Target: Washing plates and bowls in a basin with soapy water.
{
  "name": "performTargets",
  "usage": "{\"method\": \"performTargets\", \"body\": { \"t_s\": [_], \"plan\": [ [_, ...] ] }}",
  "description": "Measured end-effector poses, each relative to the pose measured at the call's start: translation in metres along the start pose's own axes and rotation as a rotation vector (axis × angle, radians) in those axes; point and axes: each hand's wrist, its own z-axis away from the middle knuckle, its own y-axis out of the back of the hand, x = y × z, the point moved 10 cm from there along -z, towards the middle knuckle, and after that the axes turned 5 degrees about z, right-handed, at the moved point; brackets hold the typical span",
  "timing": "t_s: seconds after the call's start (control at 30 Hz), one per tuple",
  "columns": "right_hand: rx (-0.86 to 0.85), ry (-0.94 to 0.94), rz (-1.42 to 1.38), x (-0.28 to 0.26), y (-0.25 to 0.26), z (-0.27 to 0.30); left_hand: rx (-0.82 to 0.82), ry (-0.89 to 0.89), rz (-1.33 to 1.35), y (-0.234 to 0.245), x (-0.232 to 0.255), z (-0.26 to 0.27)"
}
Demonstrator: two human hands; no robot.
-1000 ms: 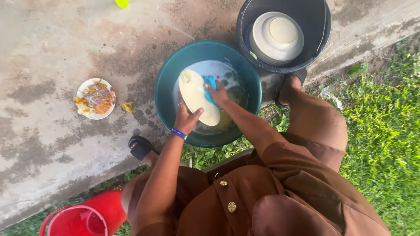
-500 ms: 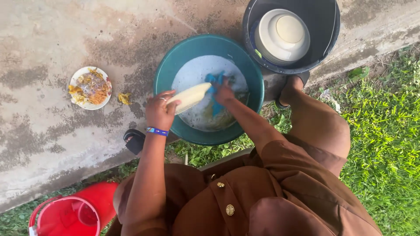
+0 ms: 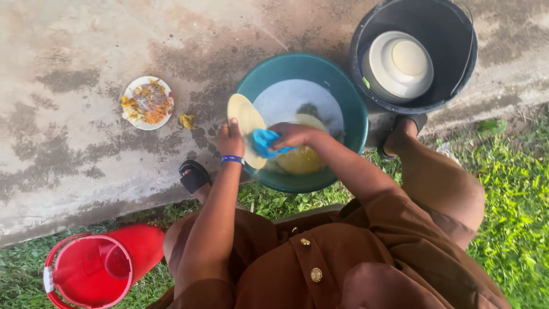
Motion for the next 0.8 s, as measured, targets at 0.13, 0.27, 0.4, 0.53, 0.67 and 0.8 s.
{"method": "performTargets", "body": {
  "t_s": [0.13, 0.27, 0.4, 0.53, 0.67, 0.8],
  "plan": [
    [0.673, 0.406, 0.125, -0.087, 0.030, 0.013, 0.092, -0.080, 0.181, -0.028, -0.028, 0.013],
    [1.270, 0.109, -0.077, -0.034, 0.109, 0.024, -0.112, -0.115, -0.008, -0.040, 0.028, 0.038],
    [1.388, 0.243, -0.316, 0.039, 0.163, 0.028, -0.175, -0.075, -0.012, -0.039, 0.024, 0.023],
    [1.257, 0.328, -0.535, 0.063, 0.099, 0.014, 0.122, 0.198, 0.644, 0.001, 0.028, -0.009],
    [1.355, 0.402, 0.154, -0.050, 0.024, 0.055, 0.363, 0.486, 0.841, 0.000, -0.014, 0.004],
    [1.310, 0.481, 0.394, -0.102, 0.002, 0.078, 0.279, 0.308, 0.747, -0.007, -0.014, 0.001]
  ]
}}
